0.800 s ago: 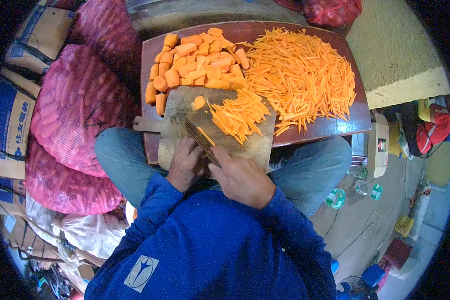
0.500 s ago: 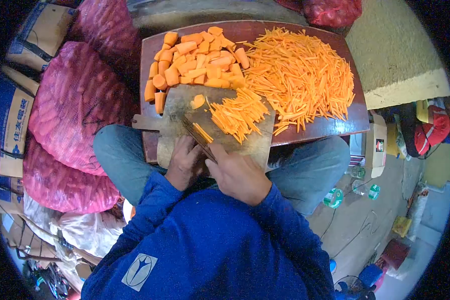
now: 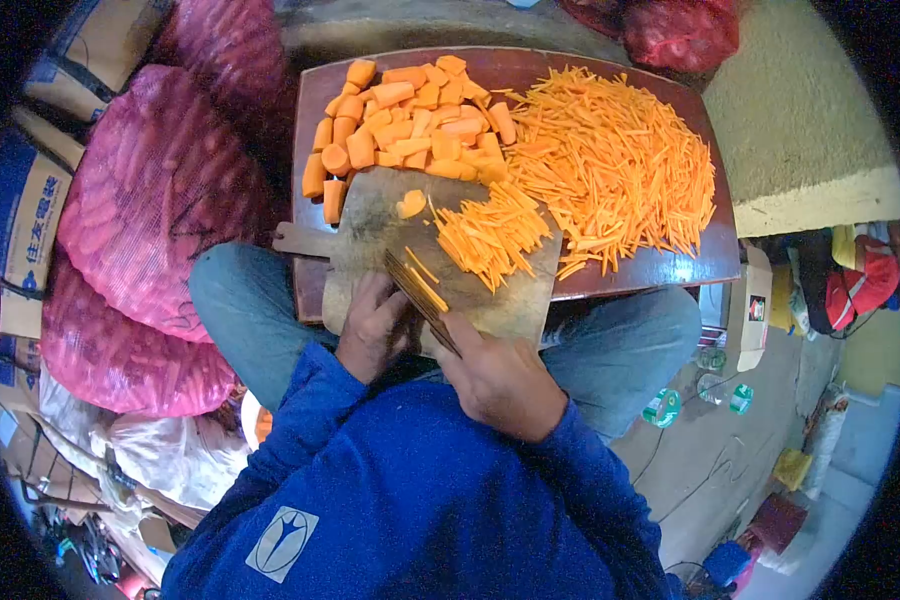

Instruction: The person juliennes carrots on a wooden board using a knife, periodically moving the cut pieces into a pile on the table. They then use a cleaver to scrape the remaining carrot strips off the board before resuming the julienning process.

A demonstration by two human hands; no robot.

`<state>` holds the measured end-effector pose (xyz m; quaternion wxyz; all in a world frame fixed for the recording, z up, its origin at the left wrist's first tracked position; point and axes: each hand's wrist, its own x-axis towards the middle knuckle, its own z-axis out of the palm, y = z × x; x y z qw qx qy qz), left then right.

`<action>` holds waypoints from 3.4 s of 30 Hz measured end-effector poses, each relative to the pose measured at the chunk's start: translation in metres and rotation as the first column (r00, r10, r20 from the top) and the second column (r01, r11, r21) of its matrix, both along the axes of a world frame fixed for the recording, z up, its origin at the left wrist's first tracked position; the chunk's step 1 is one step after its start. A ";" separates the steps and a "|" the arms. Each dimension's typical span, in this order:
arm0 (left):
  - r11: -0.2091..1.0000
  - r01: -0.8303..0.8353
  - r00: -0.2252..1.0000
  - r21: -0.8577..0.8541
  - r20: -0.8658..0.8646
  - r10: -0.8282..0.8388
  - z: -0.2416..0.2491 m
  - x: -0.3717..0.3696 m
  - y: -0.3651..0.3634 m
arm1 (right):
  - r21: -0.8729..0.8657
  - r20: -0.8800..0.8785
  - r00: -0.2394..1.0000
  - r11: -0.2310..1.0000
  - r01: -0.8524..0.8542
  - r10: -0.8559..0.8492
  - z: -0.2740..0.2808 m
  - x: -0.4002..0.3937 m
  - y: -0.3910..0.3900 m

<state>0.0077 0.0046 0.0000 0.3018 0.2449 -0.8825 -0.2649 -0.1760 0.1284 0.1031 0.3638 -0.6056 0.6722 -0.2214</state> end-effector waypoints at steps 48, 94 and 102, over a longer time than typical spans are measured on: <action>0.998 -0.029 1.000 -0.054 0.003 0.029 -0.002 0.003 0.003 | -0.018 -0.006 1.000 1.000 0.018 -0.018 -0.015 0.009 -0.019; 0.997 -0.076 0.991 -0.001 0.107 0.075 0.025 -0.011 -0.002 | -0.089 0.295 0.941 0.976 0.199 -0.165 -0.022 -0.027 0.012; 1.000 0.016 0.994 -0.006 0.104 -0.015 0.015 0.001 -0.008 | -0.114 0.108 0.994 0.993 0.028 -0.016 -0.017 -0.015 0.004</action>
